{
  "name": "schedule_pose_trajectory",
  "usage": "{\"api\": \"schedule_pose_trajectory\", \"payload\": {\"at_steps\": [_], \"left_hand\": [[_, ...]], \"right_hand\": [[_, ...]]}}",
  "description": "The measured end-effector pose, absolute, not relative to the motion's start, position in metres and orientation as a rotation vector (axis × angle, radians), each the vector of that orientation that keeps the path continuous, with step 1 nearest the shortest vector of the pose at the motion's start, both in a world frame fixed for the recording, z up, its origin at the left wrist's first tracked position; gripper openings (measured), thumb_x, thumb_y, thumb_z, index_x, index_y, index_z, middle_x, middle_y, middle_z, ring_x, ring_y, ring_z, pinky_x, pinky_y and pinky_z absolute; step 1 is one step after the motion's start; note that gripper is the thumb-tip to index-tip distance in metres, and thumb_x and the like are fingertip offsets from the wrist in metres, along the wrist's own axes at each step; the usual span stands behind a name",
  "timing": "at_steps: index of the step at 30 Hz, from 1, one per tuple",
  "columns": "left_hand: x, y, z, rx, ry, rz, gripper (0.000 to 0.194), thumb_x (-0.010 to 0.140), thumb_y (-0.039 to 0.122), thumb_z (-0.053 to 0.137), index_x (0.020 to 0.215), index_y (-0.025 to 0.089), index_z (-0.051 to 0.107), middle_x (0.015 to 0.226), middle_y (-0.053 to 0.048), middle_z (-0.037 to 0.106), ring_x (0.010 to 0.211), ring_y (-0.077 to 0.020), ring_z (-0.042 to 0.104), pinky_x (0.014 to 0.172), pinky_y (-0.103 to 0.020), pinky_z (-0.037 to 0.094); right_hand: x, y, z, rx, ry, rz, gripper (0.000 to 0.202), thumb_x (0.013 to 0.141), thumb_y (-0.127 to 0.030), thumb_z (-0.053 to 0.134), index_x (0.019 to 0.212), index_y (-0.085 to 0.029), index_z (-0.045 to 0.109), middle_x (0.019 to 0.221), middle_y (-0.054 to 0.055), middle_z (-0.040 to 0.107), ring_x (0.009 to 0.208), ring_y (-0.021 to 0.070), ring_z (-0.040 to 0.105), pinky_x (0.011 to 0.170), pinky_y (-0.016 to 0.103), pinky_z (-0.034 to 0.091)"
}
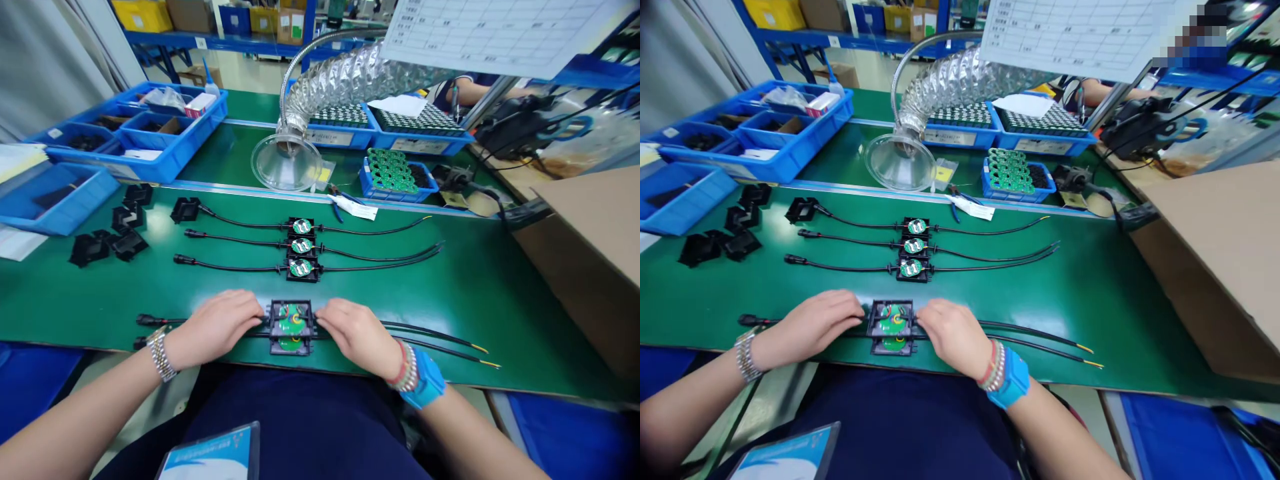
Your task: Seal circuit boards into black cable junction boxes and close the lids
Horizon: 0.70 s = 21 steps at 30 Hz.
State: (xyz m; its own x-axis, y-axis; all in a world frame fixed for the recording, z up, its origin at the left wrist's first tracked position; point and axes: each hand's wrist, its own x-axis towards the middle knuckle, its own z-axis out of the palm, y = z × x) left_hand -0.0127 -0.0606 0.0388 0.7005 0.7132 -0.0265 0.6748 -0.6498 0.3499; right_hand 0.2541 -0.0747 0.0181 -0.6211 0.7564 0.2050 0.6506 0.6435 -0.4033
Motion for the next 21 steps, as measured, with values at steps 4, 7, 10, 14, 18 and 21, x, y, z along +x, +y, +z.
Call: {"api": "schedule_pose_trajectory", "payload": {"at_steps": [4,7,10,14,18,21], "left_hand": [[-0.018,-0.078,0.037,2.545,1.061,0.103,0.016,0.091,0.026,0.039,0.097,0.021,0.053,0.089,-0.003,0.057,0.083,-0.0168,0.052,0.076,-0.030,0.040],[-0.024,-0.081,0.027,2.549,1.115,0.094,0.020,0.089,0.030,0.043,0.105,0.020,0.050,0.095,-0.005,0.057,0.087,-0.0187,0.052,0.077,-0.032,0.040],[-0.024,-0.082,0.019,2.579,1.077,0.063,0.018,0.091,0.024,0.037,0.092,0.019,0.054,0.084,-0.003,0.057,0.077,-0.0161,0.051,0.070,-0.028,0.040],[-0.010,-0.092,0.017,2.602,0.976,0.009,0.020,0.090,0.016,0.035,0.083,0.019,0.054,0.079,-0.002,0.056,0.072,-0.0147,0.050,0.068,-0.027,0.039],[-0.002,-0.092,0.028,2.538,0.896,-0.031,0.011,0.088,0.026,0.046,0.088,0.019,0.054,0.083,-0.002,0.058,0.076,-0.0160,0.052,0.073,-0.029,0.041],[-0.003,-0.067,0.044,2.474,0.819,0.007,0.029,0.086,0.041,0.049,0.106,0.021,0.052,0.094,-0.003,0.059,0.086,-0.0178,0.053,0.076,-0.029,0.043]], "right_hand": [[0.264,-0.093,0.016,-1.074,-2.576,0.418,0.023,0.092,-0.024,0.038,0.097,-0.017,0.060,0.080,0.006,0.059,0.074,0.0161,0.052,0.068,0.027,0.042],[0.280,-0.099,0.006,-1.123,-2.543,0.379,0.025,0.091,-0.028,0.042,0.108,-0.017,0.056,0.090,0.009,0.059,0.081,0.0185,0.051,0.074,0.032,0.042],[0.300,-0.103,-0.002,-1.097,-2.499,0.434,0.025,0.093,-0.022,0.037,0.107,-0.016,0.056,0.086,0.009,0.058,0.078,0.0170,0.051,0.070,0.030,0.043],[0.322,-0.112,-0.002,-1.014,-2.509,0.551,0.026,0.093,-0.018,0.033,0.104,-0.017,0.057,0.082,0.007,0.057,0.075,0.0156,0.052,0.067,0.029,0.045],[0.337,-0.119,0.010,-1.032,-2.575,0.672,0.023,0.092,-0.022,0.039,0.105,-0.018,0.057,0.083,0.007,0.059,0.078,0.0160,0.054,0.073,0.032,0.047],[0.338,-0.103,0.023,-1.027,-2.583,0.758,0.027,0.090,-0.030,0.046,0.114,-0.020,0.053,0.096,0.008,0.060,0.089,0.0170,0.055,0.081,0.032,0.047]]}}
